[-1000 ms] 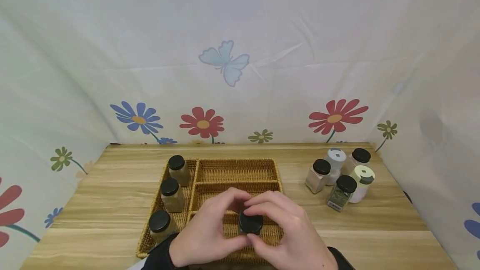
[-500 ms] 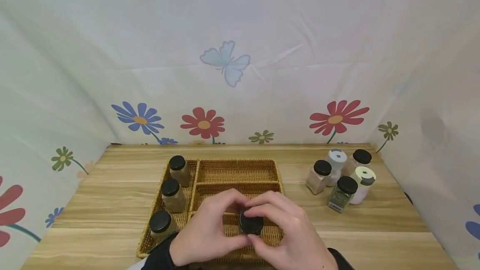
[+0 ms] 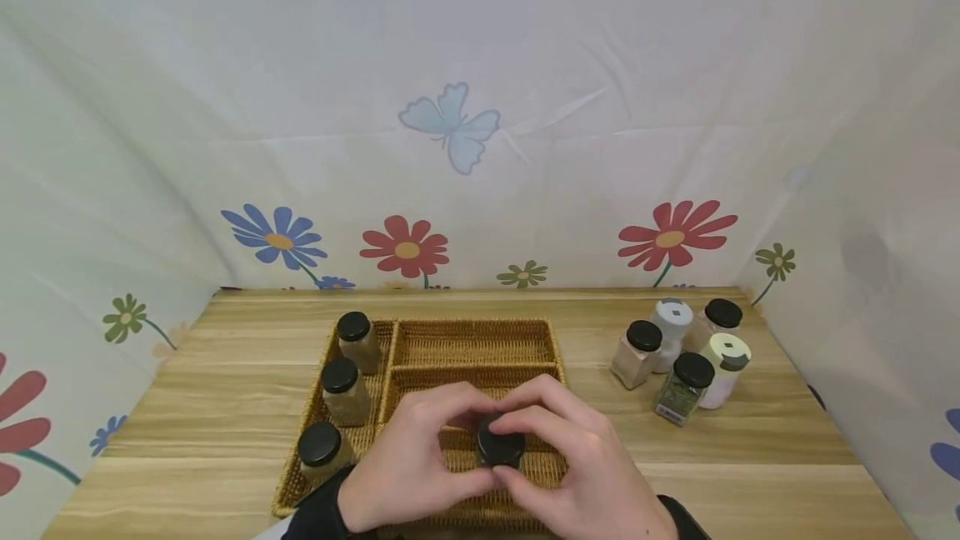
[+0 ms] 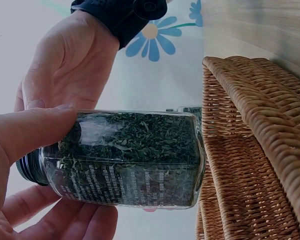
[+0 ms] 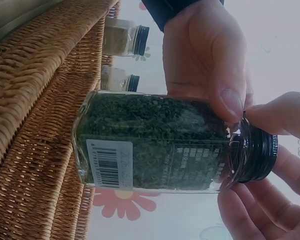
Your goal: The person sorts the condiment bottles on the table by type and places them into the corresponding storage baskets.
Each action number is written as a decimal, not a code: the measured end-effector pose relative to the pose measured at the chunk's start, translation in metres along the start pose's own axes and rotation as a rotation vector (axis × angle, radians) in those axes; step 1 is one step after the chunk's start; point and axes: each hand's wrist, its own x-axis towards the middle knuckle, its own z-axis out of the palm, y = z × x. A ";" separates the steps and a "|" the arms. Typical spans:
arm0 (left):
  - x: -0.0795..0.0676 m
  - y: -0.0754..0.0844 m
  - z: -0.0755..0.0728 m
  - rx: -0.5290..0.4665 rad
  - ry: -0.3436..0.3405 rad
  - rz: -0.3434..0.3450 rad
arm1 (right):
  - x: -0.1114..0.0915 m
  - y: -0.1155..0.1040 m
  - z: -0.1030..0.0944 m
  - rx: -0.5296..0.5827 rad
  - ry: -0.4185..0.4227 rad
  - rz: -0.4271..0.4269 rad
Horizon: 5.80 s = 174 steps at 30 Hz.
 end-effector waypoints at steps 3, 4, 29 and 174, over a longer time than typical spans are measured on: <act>-0.001 0.000 -0.001 -0.002 -0.007 -0.017 | 0.001 -0.001 0.000 -0.019 -0.003 0.016; -0.001 0.000 -0.001 0.002 -0.008 -0.020 | 0.000 0.000 0.000 -0.024 -0.004 0.019; 0.002 0.007 -0.010 0.083 -0.020 -0.055 | -0.008 0.058 -0.068 -0.580 -0.123 0.143; 0.066 -0.104 -0.127 0.602 -0.377 -0.375 | -0.041 0.109 -0.148 -0.808 -0.389 0.735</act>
